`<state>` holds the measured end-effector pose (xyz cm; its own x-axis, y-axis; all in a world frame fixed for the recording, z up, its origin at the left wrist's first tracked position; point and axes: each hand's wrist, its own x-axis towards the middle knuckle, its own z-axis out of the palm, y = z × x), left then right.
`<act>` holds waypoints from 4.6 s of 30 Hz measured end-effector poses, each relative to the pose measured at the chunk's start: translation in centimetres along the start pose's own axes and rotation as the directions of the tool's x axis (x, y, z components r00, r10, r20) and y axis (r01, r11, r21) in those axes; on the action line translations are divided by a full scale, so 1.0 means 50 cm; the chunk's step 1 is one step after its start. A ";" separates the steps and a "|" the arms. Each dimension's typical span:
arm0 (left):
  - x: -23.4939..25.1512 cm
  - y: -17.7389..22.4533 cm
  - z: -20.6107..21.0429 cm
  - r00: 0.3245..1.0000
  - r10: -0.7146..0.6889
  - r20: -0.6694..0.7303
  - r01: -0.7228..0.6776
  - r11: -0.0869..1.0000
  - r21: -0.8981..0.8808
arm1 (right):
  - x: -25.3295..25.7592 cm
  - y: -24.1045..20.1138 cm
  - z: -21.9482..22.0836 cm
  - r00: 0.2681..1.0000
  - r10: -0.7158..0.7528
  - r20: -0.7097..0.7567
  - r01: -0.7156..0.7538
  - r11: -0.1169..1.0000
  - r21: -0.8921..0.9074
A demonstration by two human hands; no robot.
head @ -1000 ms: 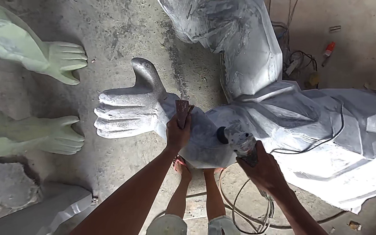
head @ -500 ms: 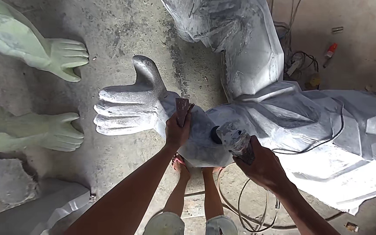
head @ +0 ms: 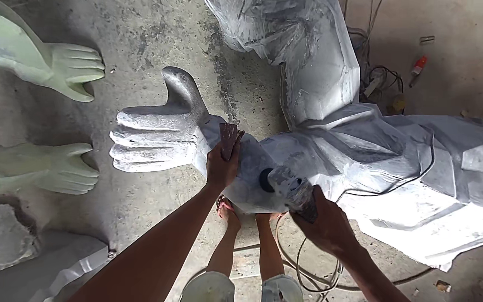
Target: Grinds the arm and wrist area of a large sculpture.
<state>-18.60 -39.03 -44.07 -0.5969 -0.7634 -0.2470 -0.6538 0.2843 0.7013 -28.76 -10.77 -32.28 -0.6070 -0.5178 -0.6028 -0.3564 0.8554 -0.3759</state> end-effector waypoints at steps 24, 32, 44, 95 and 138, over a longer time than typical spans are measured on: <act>-0.003 -0.006 -0.001 1.000 0.028 0.009 -0.028 1.000 -0.008 | 0.012 0.033 -0.003 0.990 0.138 0.019 -0.139 0.978 0.156; -0.003 -0.006 -0.002 0.999 0.046 0.001 -0.046 0.999 0.018 | -0.031 0.050 0.009 0.954 0.298 0.029 -0.299 0.943 0.143; 0.015 -0.021 -0.006 0.979 0.174 0.110 -0.179 0.983 0.045 | -0.143 -0.121 0.250 0.917 0.324 -0.232 -0.177 0.853 0.490; 0.023 -0.039 0.011 0.965 0.253 0.070 -0.249 0.967 -0.058 | -0.147 -0.090 0.281 0.821 0.532 -0.205 -0.345 0.749 0.565; 0.020 -0.039 0.011 0.968 0.242 0.058 -0.243 0.970 -0.004 | -0.129 -0.111 0.123 0.941 0.286 -0.181 -0.221 0.924 0.313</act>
<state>-18.17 -40.06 -46.06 -0.7636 -0.6365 -0.1082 -0.4875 0.4586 0.7430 -18.52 -12.25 -30.63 -0.8016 -0.2402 -0.5475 0.0272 0.9002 -0.4347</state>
